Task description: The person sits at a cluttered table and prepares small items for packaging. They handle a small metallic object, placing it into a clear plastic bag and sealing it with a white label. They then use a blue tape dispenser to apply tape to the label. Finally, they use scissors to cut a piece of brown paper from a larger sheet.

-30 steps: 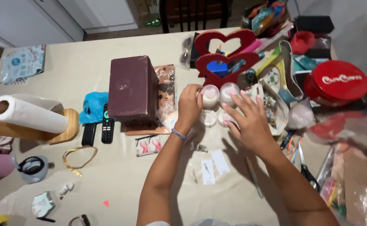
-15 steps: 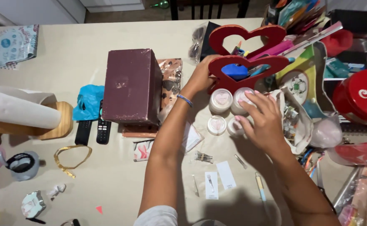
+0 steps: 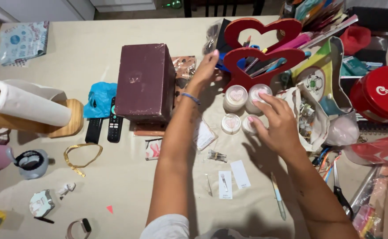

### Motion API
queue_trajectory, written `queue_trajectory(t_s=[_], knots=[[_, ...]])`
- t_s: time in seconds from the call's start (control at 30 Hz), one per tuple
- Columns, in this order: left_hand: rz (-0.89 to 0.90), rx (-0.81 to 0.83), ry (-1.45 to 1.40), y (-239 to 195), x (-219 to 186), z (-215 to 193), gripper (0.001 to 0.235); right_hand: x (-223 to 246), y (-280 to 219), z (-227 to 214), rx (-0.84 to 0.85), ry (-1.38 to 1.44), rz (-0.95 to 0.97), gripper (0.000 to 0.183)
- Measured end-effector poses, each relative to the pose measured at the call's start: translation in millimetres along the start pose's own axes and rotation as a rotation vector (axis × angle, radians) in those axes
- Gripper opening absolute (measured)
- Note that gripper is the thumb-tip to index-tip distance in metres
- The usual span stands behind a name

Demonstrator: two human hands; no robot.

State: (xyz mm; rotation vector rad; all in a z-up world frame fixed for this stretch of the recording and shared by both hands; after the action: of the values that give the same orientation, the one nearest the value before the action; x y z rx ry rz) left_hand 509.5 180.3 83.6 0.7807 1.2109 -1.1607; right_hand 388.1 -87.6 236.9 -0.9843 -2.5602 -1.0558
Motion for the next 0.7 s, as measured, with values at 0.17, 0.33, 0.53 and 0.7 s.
queue_trajectory(t_s=[0.17,0.33,0.53,0.7], knots=[[-0.1,-0.349,0.188,59,58,-24,0.06,1,-9,1,0.039,-0.028,0.033,0.041],[-0.057,-0.456,0.081,57,65,-66,0.063,8,-9,-5,0.046,0.002,0.034,0.038],[0.16,-0.449,-0.156,-146,-36,-33,0.084,32,-23,-42,-0.109,0.261,0.126,0.015],[0.291,-0.06,-0.069,-244,8,9,0.085,35,-50,-59,-0.155,0.269,0.167,0.011]])
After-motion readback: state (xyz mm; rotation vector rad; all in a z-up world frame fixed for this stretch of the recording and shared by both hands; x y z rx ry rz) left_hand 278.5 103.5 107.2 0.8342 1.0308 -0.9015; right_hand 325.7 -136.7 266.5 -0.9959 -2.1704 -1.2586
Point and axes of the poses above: each hand's wrist, its own y-axis towards the middle knuckle, its own z-axis out of the palm, x = y × z, the point moved 8 cm from there along y, towards the middle knuckle, and after that the axes turned 9 degrees about z, right-handed, at the moved point
